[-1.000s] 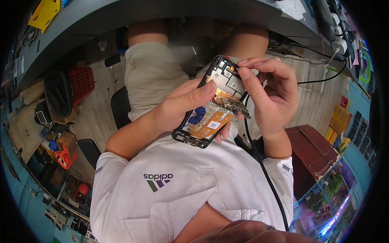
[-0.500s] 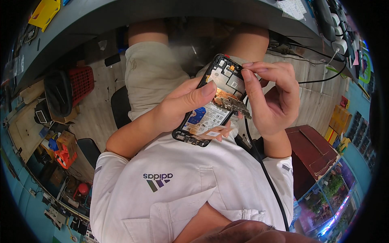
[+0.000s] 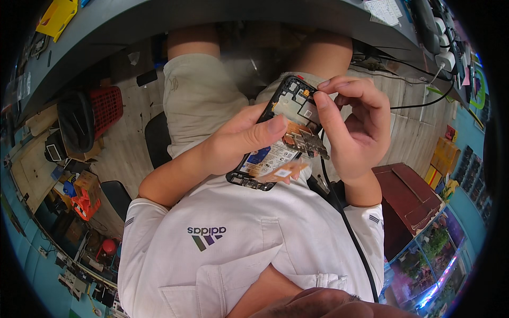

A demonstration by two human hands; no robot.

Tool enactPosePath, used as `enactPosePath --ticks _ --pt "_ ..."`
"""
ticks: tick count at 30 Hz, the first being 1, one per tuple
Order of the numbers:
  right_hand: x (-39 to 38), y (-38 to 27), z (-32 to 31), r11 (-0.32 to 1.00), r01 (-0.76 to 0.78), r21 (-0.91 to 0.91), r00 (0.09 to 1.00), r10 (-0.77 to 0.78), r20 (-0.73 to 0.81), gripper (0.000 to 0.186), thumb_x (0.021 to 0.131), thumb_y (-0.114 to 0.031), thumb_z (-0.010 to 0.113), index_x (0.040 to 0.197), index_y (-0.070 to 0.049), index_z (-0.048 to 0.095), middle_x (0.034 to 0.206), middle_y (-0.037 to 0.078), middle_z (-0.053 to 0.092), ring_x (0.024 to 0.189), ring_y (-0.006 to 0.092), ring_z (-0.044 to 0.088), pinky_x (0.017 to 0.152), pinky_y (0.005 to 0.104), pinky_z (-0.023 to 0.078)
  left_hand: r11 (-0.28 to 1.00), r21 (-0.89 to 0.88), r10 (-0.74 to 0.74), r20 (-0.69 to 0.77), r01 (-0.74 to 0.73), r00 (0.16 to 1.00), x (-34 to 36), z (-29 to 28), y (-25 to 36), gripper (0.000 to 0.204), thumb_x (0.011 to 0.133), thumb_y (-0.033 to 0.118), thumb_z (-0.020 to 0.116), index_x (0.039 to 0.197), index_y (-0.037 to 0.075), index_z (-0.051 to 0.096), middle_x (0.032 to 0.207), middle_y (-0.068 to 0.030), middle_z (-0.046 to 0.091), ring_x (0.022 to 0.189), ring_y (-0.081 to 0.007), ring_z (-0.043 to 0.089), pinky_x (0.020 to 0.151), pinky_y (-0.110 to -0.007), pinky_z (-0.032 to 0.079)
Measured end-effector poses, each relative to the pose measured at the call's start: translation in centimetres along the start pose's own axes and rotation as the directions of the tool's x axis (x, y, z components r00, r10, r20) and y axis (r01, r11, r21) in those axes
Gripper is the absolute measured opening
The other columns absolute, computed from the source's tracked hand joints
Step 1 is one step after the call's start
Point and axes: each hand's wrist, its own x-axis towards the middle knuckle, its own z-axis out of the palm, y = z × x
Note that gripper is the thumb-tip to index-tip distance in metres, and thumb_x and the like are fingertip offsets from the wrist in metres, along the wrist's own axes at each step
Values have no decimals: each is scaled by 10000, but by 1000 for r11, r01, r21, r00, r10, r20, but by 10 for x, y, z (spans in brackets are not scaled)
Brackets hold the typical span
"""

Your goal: The person repairs a disassembled smartphone by connecting internal ribbon cables and reattaching the screen assembly. They use a screwdriver to secure screws on the back cover, handling the phone, screen, and screws throughout the process.

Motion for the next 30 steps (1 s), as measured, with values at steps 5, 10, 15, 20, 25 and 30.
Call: enactPosePath --ticks 5,10,15,20,25,30 --pt "-2 -4 -1 969 -183 165 982 187 -4 342 903 104 773 1201 -5 645 1164 103 734 954 103 628 787 237 486 1000 24 -22 46 21 999 1 -2 4 794 1085 639 507 1441 -70 471 1025 -271 724 885 -298 758 774 -375 623" --pt "1 -5 -9 959 -211 189 977 210 28 329 908 87 772 1203 4 652 1183 105 734 952 97 600 809 235 483 1000 22 -15 10 15 1000 0 1 4 799 1081 642 514 1433 -75 475 1031 -264 721 886 -296 757 766 -370 619" --pt "4 -6 -12 970 -220 105 973 210 97 315 895 48 798 1184 -4 685 1192 90 743 926 88 579 796 228 474 1000 -3 -14 -6 14 1000 -1 3 4 795 1080 637 520 1434 -73 477 1062 -260 713 911 -294 758 771 -375 624" --pt "5 -9 -9 952 -290 100 954 279 111 298 885 25 820 1156 -14 702 1131 55 751 908 82 566 780 230 473 997 75 -16 19 14 1000 -1 -2 2 776 1079 611 547 1438 -74 480 1087 -247 712 930 -287 763 803 -379 634" --pt "4 -11 -9 927 -354 120 933 342 112 274 899 1 821 1145 -12 699 1075 32 732 911 82 565 791 235 481 993 113 -19 24 16 1000 -2 -1 3 764 1081 598 556 1441 -72 484 1107 -240 712 935 -290 766 813 -376 637" --pt "6 -13 -10 855 -470 220 882 444 156 234 914 -3 801 1125 -4 700 1088 30 723 918 84 567 832 250 491 991 136 -12 20 9 1000 -2 -2 1 765 1079 604 557 1443 -66 486 1098 -240 715 931 -290 764 798 -374 634"
